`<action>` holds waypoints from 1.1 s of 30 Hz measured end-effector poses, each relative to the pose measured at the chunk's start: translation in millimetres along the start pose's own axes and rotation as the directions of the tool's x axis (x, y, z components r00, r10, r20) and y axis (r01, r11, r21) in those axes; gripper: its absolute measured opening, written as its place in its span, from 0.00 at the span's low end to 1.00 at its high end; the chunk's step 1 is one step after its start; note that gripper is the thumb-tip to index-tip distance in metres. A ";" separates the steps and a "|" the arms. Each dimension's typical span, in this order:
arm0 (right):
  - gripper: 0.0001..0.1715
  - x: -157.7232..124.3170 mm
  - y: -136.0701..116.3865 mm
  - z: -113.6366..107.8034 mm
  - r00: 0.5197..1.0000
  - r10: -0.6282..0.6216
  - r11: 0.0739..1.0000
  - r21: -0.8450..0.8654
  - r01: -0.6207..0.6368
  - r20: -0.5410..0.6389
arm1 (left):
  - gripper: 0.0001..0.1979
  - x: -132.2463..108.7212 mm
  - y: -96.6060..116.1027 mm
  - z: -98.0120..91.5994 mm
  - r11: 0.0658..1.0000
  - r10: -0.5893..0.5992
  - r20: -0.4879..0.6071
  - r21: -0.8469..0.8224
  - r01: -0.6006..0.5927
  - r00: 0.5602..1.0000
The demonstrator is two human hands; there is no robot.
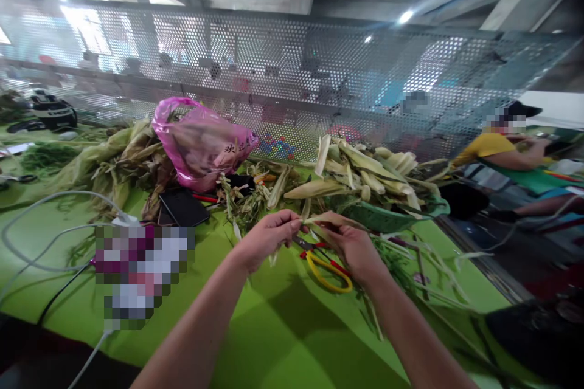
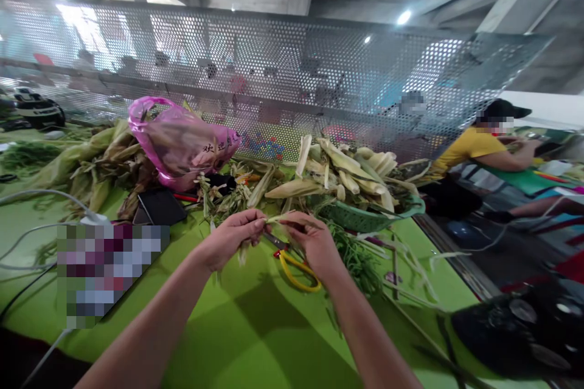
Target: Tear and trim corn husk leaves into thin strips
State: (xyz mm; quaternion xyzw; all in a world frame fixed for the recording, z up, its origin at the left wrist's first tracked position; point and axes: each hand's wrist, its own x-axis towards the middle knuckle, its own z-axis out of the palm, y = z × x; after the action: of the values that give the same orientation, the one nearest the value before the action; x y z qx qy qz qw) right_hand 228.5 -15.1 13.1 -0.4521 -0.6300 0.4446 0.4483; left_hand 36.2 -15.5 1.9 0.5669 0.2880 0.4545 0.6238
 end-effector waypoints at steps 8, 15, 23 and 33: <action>0.16 -5.9 5.1 33.0 0.994 0.087 0.975 0.209 -0.072 -0.067 | 0.14 4.1 -2.1 0.7 0.992 0.010 -0.172 -0.121 -0.031 0.985; 0.13 -13.6 14.1 47.3 0.979 -0.183 0.964 -0.211 0.160 -0.094 | 0.10 13.8 -16.9 -5.1 0.931 0.232 -0.388 0.354 -0.089 0.892; 0.14 -22.7 -8.0 30.3 0.927 -0.373 0.783 -0.524 0.334 0.033 | 0.10 5.0 -8.7 -4.5 0.729 0.377 -0.164 0.660 -0.183 0.912; 0.13 -4.0 -10.2 -5.6 0.969 -0.226 0.911 -0.374 0.173 -0.101 | 0.08 -1.4 1.3 5.6 0.964 0.062 0.180 0.246 -0.106 0.982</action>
State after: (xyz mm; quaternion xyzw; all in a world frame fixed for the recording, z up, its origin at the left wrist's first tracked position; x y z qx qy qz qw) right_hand 233.0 -20.2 23.5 -0.4906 -0.7107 0.2393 0.4439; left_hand 40.1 -19.3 4.0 0.6907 0.2650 0.3899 0.5483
